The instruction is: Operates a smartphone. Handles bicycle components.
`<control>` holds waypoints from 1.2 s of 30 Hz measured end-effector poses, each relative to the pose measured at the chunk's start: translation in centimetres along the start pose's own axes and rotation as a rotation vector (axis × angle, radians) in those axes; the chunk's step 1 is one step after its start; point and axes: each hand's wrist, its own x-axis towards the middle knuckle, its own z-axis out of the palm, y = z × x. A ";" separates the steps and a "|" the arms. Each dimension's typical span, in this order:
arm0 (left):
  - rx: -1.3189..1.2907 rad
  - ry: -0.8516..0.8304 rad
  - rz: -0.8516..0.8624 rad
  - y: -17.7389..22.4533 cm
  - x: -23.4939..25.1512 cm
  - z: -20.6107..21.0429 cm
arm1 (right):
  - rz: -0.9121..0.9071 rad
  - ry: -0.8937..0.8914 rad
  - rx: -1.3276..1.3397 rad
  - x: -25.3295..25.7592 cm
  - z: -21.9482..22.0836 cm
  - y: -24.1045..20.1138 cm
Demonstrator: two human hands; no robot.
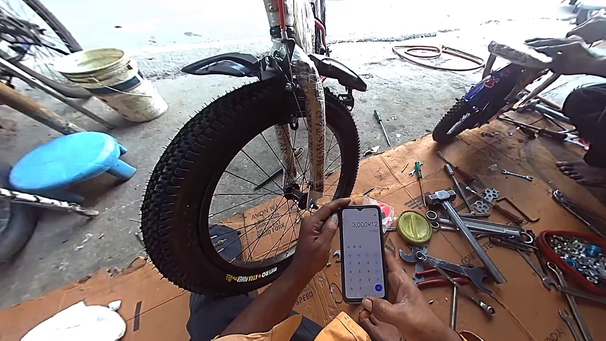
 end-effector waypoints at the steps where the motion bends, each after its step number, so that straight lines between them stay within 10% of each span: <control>1: 0.002 0.000 -0.002 0.0 0.0 0.0 | 0.002 0.001 -0.004 0.0 0.0 0.0; 36: 0.042 -0.034 0.010 0.1 0.2 -0.2 | 0.007 0.059 -0.059 0.0 0.0 -0.3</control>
